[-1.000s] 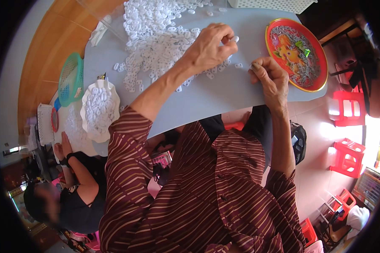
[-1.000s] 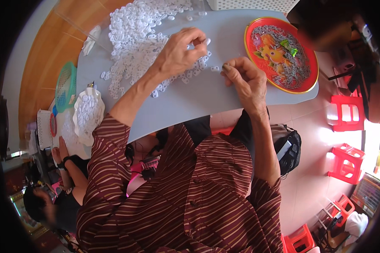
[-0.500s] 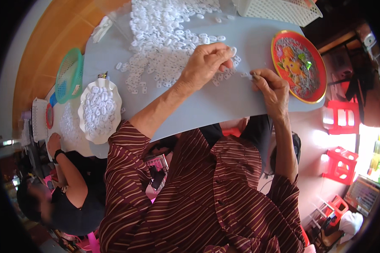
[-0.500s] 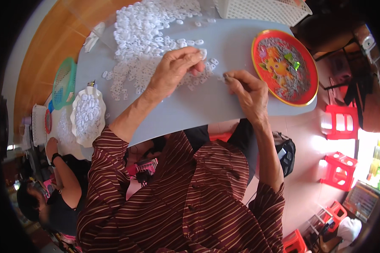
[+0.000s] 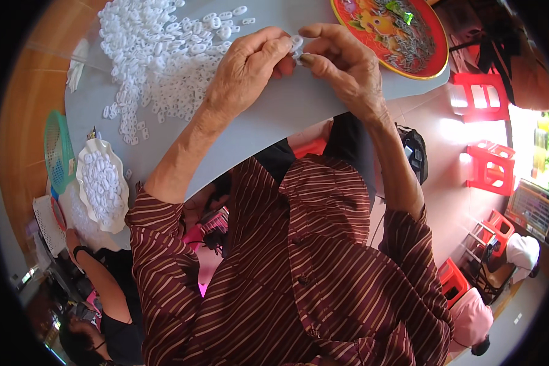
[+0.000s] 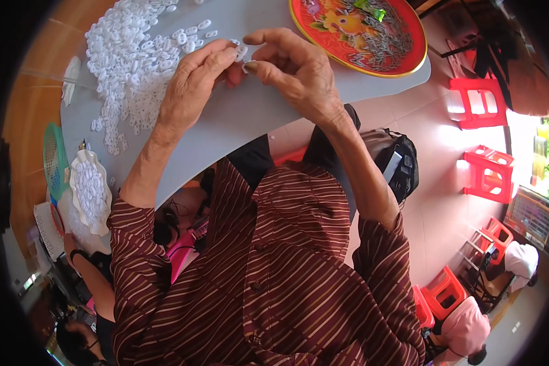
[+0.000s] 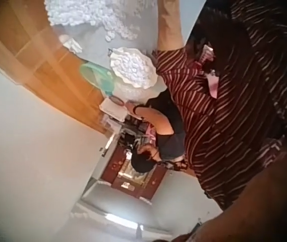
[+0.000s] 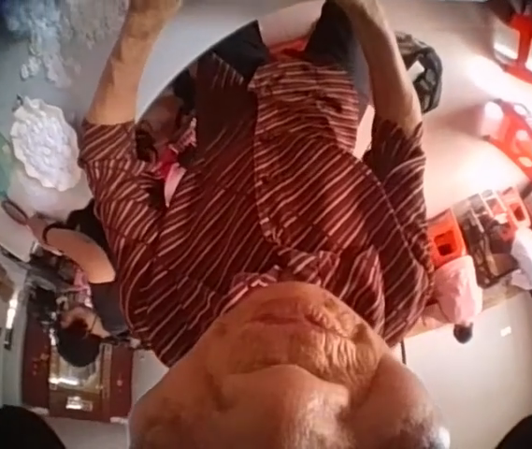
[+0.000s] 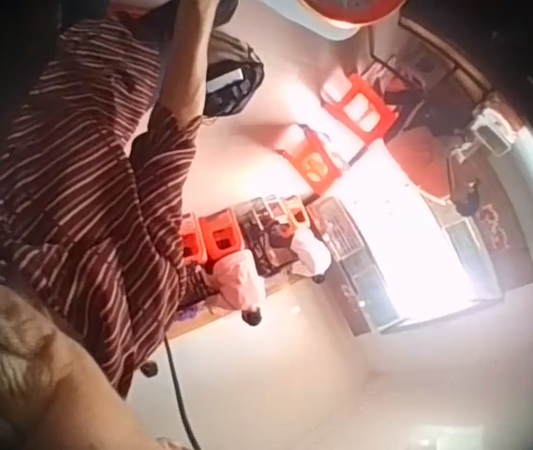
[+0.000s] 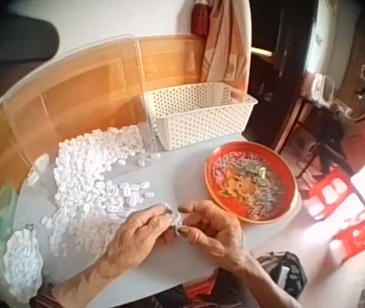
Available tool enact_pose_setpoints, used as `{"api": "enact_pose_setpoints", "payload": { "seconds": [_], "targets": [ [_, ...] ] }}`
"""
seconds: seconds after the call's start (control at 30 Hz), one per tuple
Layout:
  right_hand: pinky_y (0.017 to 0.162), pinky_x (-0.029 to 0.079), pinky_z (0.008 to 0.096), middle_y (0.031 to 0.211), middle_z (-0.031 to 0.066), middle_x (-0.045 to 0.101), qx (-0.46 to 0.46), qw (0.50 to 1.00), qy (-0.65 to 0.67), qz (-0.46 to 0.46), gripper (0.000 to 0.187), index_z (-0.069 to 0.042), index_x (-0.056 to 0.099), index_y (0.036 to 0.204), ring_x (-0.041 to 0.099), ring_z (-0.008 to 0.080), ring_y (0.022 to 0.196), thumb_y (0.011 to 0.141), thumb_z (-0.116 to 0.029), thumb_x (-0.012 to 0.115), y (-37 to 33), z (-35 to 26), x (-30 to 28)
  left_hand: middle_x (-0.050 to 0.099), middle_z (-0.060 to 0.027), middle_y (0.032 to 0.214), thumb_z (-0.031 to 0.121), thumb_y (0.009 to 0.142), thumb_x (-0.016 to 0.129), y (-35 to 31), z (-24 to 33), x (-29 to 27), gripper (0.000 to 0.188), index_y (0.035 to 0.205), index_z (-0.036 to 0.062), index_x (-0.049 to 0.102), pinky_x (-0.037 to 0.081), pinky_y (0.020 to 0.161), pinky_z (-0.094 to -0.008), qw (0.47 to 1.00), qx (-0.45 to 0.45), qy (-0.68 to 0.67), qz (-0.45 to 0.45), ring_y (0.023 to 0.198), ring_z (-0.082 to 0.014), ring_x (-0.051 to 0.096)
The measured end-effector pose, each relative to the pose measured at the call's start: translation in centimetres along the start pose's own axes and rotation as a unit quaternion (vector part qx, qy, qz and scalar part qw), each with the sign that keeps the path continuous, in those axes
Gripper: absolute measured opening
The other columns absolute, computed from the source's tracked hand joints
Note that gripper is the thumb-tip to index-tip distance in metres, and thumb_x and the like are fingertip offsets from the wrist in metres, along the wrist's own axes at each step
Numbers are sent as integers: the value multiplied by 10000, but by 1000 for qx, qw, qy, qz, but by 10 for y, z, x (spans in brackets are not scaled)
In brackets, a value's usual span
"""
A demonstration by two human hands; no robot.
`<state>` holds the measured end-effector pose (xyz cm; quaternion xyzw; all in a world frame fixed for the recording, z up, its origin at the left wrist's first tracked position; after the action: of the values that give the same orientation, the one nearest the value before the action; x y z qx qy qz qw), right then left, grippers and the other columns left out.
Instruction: Assembling small white plastic components by inserting small pins into them by hand.
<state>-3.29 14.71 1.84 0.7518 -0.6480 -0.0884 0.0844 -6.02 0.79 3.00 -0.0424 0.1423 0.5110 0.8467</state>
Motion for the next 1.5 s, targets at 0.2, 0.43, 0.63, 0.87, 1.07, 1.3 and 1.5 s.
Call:
{"api": "enact_pose_setpoints", "payload": {
  "seconds": [0.2,0.43,0.63,0.87,1.07,1.3,1.5],
  "targets": [
    [720,491,202,859,28,633,2,1000,6,-5,337,-17,544,1169,593,64,784,854,-75,649,-2,-2,-1,548,-56,639,278,949,456,3,7,2,307,816,9,519,422,568,-293,996,53,65,-18,588,-137,496],
    [725,497,208,869,39,640,-7,1000,11,-22,312,-8,543,1157,609,77,795,860,-57,625,-2,-4,2,524,-78,627,261,949,455,9,18,-1,298,810,3,508,426,565,-322,987,85,125,-60,575,-173,497],
    [727,503,214,868,38,641,-20,1000,-10,-9,311,-8,534,1159,615,83,790,860,-57,606,-1,-3,0,505,-47,653,338,962,438,12,10,1,350,878,8,520,398,582,-276,984,79,139,-82,618,-128,463],
    [743,504,221,895,45,643,-25,1000,3,4,306,-8,538,1152,619,89,809,859,-59,610,-1,-3,-3,512,-62,652,318,963,434,14,12,6,331,870,11,517,420,603,-307,984,67,130,-99,625,-157,492],
    [771,498,227,921,54,650,-2,999,39,14,289,3,537,1133,616,93,856,861,-52,620,-3,-1,-3,558,-75,667,320,966,432,10,11,7,338,920,6,548,442,604,-311,994,64,68,-51,618,-157,515],
    [723,497,215,862,52,647,-9,998,52,19,265,13,547,1110,601,82,784,869,-66,624,-2,-4,-2,566,-74,666,288,964,458,2,10,10,316,958,-11,559,431,578,-282,996,71,56,28,599,-142,502],
    [665,489,208,833,38,635,-13,999,30,28,263,15,558,1105,570,66,706,867,-70,630,-2,-3,-3,515,-67,608,274,961,474,6,7,6,301,930,-11,564,405,547,-287,995,70,58,30,572,-133,472]
  ]
}}
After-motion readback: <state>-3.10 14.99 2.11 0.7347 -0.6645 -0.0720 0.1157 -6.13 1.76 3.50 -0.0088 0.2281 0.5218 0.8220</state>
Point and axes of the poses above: each hand's wrist, its own y-axis towards the middle knuckle, its own x-axis out of the palm, z = x × y, the point moved 7 cm from there along y, towards the middle knuckle
